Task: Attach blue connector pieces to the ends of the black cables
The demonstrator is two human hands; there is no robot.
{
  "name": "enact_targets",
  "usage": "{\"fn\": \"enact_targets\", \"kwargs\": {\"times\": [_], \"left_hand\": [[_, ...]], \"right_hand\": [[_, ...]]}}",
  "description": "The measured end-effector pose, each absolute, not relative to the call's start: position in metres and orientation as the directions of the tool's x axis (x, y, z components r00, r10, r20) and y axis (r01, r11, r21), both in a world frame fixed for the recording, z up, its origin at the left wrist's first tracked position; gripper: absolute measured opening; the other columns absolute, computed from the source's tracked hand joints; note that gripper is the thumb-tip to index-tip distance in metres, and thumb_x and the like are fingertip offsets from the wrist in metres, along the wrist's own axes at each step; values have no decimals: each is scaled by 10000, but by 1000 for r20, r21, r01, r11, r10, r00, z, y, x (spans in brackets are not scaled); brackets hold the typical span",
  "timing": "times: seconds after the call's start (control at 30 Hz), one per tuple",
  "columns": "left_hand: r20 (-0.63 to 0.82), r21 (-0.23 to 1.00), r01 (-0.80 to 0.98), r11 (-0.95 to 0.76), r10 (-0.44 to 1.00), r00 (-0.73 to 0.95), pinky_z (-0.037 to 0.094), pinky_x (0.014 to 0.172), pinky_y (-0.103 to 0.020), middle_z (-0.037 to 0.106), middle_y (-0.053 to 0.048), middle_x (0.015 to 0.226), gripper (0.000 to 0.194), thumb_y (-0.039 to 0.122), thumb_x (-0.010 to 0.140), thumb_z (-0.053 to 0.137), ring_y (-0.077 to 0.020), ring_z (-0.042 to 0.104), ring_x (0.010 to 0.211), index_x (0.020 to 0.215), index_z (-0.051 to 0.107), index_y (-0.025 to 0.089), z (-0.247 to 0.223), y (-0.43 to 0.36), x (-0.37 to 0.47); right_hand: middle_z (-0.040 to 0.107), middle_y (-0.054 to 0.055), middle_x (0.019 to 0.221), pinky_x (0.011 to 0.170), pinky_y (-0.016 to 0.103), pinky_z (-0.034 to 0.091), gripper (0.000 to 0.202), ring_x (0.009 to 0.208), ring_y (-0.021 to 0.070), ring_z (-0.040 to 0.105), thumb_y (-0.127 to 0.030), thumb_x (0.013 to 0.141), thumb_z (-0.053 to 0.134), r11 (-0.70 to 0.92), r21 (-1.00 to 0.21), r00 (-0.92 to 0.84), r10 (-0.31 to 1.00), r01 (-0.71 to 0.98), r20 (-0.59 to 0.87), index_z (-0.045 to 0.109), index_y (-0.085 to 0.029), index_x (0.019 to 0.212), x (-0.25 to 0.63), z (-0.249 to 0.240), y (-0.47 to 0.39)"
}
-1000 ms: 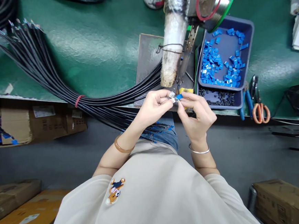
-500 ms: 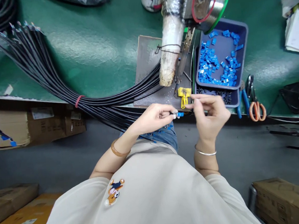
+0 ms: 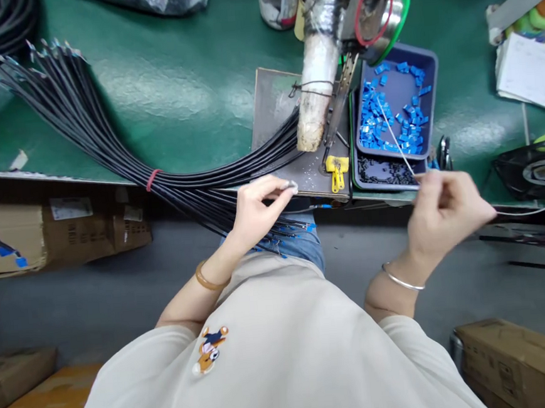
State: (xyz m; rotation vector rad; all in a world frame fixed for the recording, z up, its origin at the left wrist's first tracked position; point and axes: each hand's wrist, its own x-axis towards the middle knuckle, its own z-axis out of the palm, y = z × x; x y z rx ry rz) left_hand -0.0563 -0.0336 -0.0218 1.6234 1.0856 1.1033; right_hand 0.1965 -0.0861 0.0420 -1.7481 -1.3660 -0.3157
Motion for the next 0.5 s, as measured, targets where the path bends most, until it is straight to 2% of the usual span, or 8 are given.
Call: {"fn": "enact_targets", "kwargs": {"times": [0.07,0.1,0.17,0.27,0.37,0.43,0.5], "left_hand": [[365,807,394,-440,896,252,530,803,-307,708,-76,934,171,259,908,577,-166,635,848,925,709,151,-16,-16,-51],[391,707,506,-495,869,303,504,878,-363,700,-92,968,175,235,912,557,-203,624,918,951,704,147,-14,-8,-47],[341,541,659,-522,853,396,468,900,-424,674,-123,968,188,193,907,522,-276,597,998,960,689,123,-14,6,-39],[256,430,751,-501,865,430,445,871,-437,645,-160,955,206,142,897,463,-326,572,1026,902,666,101,-15,15,-29],[283,489,704,-515,857,430,429,855,-408,633,-132,889,131,141,861,513,-301,569,978,866,641,116,-12,14,-31],[257,610,601,-516,846,466,423,788,-356,615,-75,779,65,165,827,578,-236,573,842,826,636,134,-4,10,-38],[172,759,413,-504,766,619,393,670,-290,574,-13,652,75,212,810,628,-153,525,658,785,647,144,9,4,-47]], "right_hand": [[650,42,660,611,322,406,263,593,161,567,-359,916,566,-148,-354,312,826,924,469,705,-193,766,208,36,-78],[689,58,736,665,332,426,240,660,183,601,-352,913,571,-191,-303,309,856,934,414,708,-193,797,214,32,-73],[722,80,822,728,353,443,176,744,220,633,-320,877,621,-269,-234,333,891,934,308,715,-182,819,226,23,-60],[737,103,875,784,387,450,138,791,250,642,-301,829,674,-361,-198,402,885,911,237,722,-173,838,236,13,-45],[742,100,884,831,394,458,127,824,254,651,-283,809,686,-347,-234,398,888,908,228,723,-169,850,236,8,-38],[739,94,878,850,391,462,114,841,252,655,-263,812,667,-334,-252,391,892,908,228,716,-165,841,234,6,-36],[732,88,860,853,387,466,96,836,244,654,-234,812,638,-329,-257,389,892,909,232,703,-164,820,233,5,-35]]}}
